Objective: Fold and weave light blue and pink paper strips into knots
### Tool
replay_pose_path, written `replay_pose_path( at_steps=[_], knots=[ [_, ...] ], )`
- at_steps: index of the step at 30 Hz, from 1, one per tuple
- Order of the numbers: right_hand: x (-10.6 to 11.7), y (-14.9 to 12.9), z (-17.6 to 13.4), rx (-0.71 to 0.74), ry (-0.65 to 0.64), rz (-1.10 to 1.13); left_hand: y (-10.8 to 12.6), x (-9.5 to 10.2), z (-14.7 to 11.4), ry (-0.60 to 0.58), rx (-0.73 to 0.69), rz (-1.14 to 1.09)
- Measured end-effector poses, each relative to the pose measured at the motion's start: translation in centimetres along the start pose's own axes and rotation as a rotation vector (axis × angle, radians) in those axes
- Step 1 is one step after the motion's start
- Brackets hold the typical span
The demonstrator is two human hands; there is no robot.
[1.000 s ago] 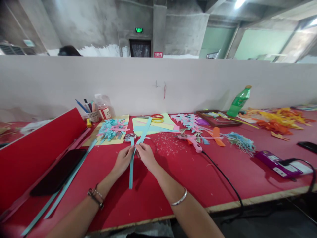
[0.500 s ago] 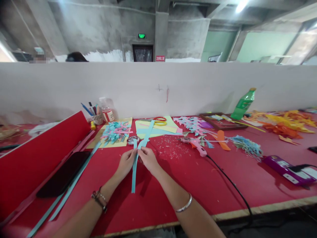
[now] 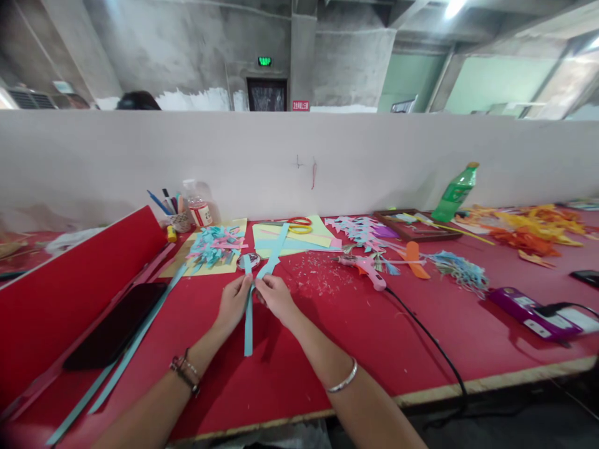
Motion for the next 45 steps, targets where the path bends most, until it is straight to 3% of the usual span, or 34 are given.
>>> replay_pose_path(
  at_steps=[7,13,20,27,31,36,42,45],
  knots=[
    [0.49,0.06,0.21,0.007,0.109,0.050,0.05,-0.15,0.00,-0.051,-0.072,0.087],
    [0.15,0.05,0.12,-0.003,0.016,0.043,0.48,-0.25,-0.31,-0.100,-0.082,0.058],
    [0.06,0.15,0.18,0.013,0.023,-0.016,0.03,0.04,-0.22,0.040,-0.020,0.051],
    [0.22,0.11,0.12,0.012,0.086,0.064,0.41,-0.11,-0.25,-0.054,-0.097,0.072],
    [-0.15,0.00,0.04,0.021,0.002,0.038,0.32,0.11,-0.19,-0.020,-0.094,0.073],
    [-0.02,0.18,0.07,0.031,0.016,0.016,0.02,0.28,-0.03,0.057,-0.057,0.050],
    [0.32,-0.04,0.19,0.064,0.078,0.044,0.27,-0.23,-0.16,-0.093,-0.072,0.047],
    [0.10,-0.21,0.13,0.055,0.031,0.045,0.29,-0.09,-0.26,-0.064,-0.082,0.084]
  ],
)
Point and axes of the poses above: each hand's wrist, its own z-axis towards the middle knuckle, its own x-axis out of the back of the hand, y = z × x, the point moved 3 cm from there along z, towards the middle knuckle, and after that the axes turned 9 degrees about y, right-handed, at the moved point
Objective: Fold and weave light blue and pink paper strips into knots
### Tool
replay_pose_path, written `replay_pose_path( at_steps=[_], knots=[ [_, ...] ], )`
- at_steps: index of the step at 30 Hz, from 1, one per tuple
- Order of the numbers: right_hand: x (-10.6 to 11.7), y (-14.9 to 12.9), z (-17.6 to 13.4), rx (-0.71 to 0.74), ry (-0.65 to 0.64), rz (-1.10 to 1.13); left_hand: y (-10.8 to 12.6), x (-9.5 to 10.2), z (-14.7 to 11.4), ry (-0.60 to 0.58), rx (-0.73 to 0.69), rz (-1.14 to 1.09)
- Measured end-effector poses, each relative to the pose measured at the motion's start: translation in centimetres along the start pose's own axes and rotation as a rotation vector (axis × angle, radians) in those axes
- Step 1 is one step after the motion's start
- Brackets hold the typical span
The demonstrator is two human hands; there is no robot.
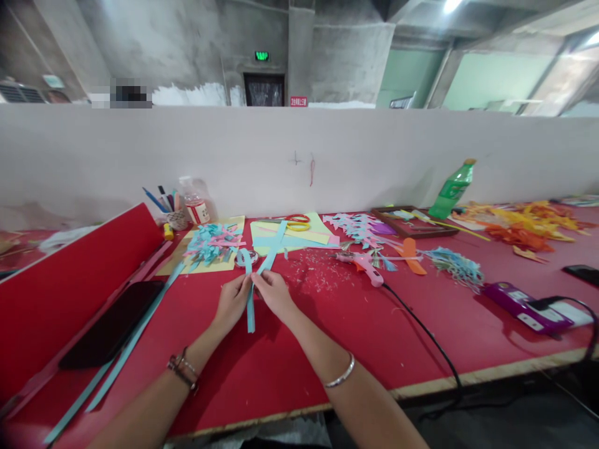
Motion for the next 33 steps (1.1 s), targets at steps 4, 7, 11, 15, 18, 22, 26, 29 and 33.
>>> replay_pose_path(
  at_steps=[4,7,11,15,18,22,26,29,33],
  knots=[
    [-0.23,-0.03,-0.10,0.002,-0.040,-0.040,-0.19,0.11,-0.02,0.055,0.018,0.001],
    [-0.18,0.06,-0.08,0.006,-0.040,-0.043,-0.33,0.24,0.07,0.121,0.055,-0.018],
    [0.18,-0.03,0.05,0.034,0.024,-0.042,-0.20,-0.07,0.18,0.010,0.039,-0.065],
    [0.19,0.04,0.10,0.022,0.031,-0.018,-0.17,-0.11,0.13,-0.023,0.010,-0.009],
    [-0.07,0.33,0.13,0.033,-0.025,-0.053,-0.29,0.07,0.08,0.012,0.025,0.012],
    [-0.13,0.57,0.23,0.059,-0.041,-0.102,-0.24,0.21,0.08,0.066,0.035,-0.001],
    [-0.08,0.32,0.08,0.059,-0.016,-0.091,-0.22,0.09,0.07,0.089,0.061,-0.041],
    [-0.11,0.09,-0.14,0.028,0.003,-0.088,-0.38,0.09,0.11,0.112,0.089,-0.064],
    [0.04,-0.15,-0.13,0.031,0.033,-0.086,-0.36,0.02,0.23,0.076,0.078,-0.064]
  ],
)
Point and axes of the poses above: each hand's wrist, its own z-axis towards the middle knuckle, its own x-axis out of the back of the hand, y = z × x, the point moved 3 cm from there along z, towards the middle knuckle, and after that the axes turned 9 degrees about y, right-handed, at the moved point
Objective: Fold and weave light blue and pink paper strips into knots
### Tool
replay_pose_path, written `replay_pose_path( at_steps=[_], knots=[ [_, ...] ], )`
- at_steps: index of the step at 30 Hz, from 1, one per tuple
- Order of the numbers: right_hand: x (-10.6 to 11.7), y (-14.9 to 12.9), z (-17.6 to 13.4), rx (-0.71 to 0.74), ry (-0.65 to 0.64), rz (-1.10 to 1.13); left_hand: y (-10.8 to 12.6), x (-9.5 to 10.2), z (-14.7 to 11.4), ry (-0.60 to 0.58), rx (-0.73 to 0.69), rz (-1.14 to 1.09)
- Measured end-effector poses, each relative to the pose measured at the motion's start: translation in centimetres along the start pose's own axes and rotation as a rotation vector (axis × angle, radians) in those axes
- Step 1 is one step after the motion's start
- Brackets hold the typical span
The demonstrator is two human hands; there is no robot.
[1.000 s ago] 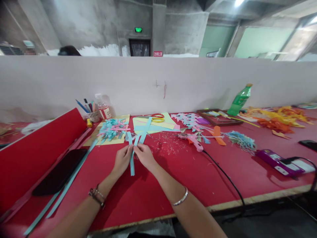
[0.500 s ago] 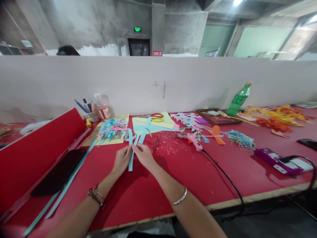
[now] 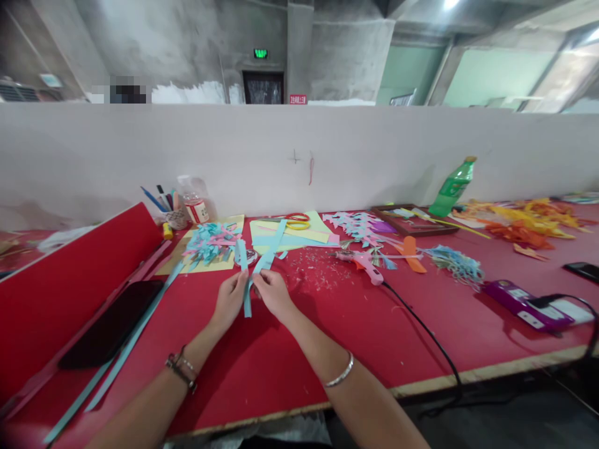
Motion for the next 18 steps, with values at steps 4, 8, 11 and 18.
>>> replay_pose_path(
  at_steps=[4,8,11,18],
  knots=[
    [0.28,0.14,0.30,0.004,0.043,0.019,0.31,-0.03,-0.04,-0.044,-0.060,0.050],
    [0.06,0.38,0.40,0.012,-0.027,-0.007,0.46,0.05,-0.16,-0.053,-0.088,0.074],
    [-0.01,0.28,0.33,0.029,-0.064,-0.054,0.44,0.10,-0.14,-0.043,-0.093,0.059],
    [0.41,0.14,0.31,0.007,-0.007,-0.042,0.40,0.08,-0.11,0.008,-0.048,0.008]
  ],
)
Point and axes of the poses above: each hand's wrist, its own z-axis towards the middle knuckle, its own x-axis out of the back of the hand, y = z × x, the point moved 3 cm from there along z, towards the middle knuckle, and after that the axes turned 9 degrees about y, right-handed, at the moved point
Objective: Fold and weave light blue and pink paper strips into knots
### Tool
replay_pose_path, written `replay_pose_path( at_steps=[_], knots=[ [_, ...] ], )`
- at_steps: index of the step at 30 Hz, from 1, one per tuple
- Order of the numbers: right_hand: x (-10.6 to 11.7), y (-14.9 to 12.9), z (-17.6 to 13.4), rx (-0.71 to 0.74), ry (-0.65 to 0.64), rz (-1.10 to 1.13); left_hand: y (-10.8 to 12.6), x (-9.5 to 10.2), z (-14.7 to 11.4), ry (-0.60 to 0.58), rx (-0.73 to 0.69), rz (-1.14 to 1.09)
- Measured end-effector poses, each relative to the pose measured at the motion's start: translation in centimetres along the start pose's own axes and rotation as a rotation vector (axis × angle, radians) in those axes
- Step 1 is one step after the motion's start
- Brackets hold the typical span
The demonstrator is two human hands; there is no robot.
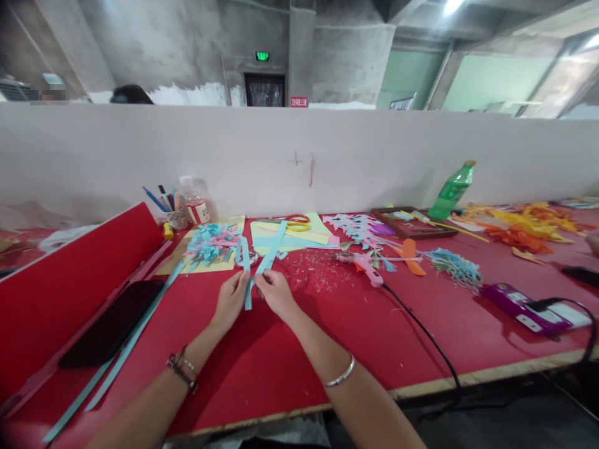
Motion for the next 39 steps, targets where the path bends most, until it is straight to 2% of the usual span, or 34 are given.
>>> replay_pose_path(
  at_steps=[3,12,21,26,28,32,39],
  knots=[
    [0.10,0.10,0.06,-0.001,0.026,0.028,0.07,-0.18,-0.08,-0.052,-0.005,-0.001],
    [-0.45,-0.58,-0.48,-0.001,-0.105,0.064,-0.09,0.03,-0.13,-0.008,0.013,-0.026],
    [-0.38,-0.10,-0.39,-0.071,-0.029,0.108,-0.59,0.09,0.22,0.060,0.101,-0.088],
    [0.04,0.05,-0.11,-0.057,0.067,0.130,-0.67,-0.41,0.27,-0.103,0.047,-0.095],
    [0.09,-0.04,-0.04,-0.031,0.084,0.104,-0.59,-0.43,0.21,-0.117,-0.005,-0.028],
    [-0.23,-0.23,-0.18,0.031,0.026,-0.003,-0.48,-0.06,0.14,-0.080,-0.066,0.088],
    [-0.16,-0.13,-0.24,0.115,0.039,-0.182,-0.15,0.18,0.14,-0.053,-0.076,0.104]
  ],
)
Point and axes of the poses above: each hand's wrist, its own z-axis towards the middle knuckle, its own x-axis out of the back of the hand, y = z × x, the point moved 3 cm from there along z, towards the middle knuckle, and after that the axes turned 9 degrees about y, right-handed, at the moved point
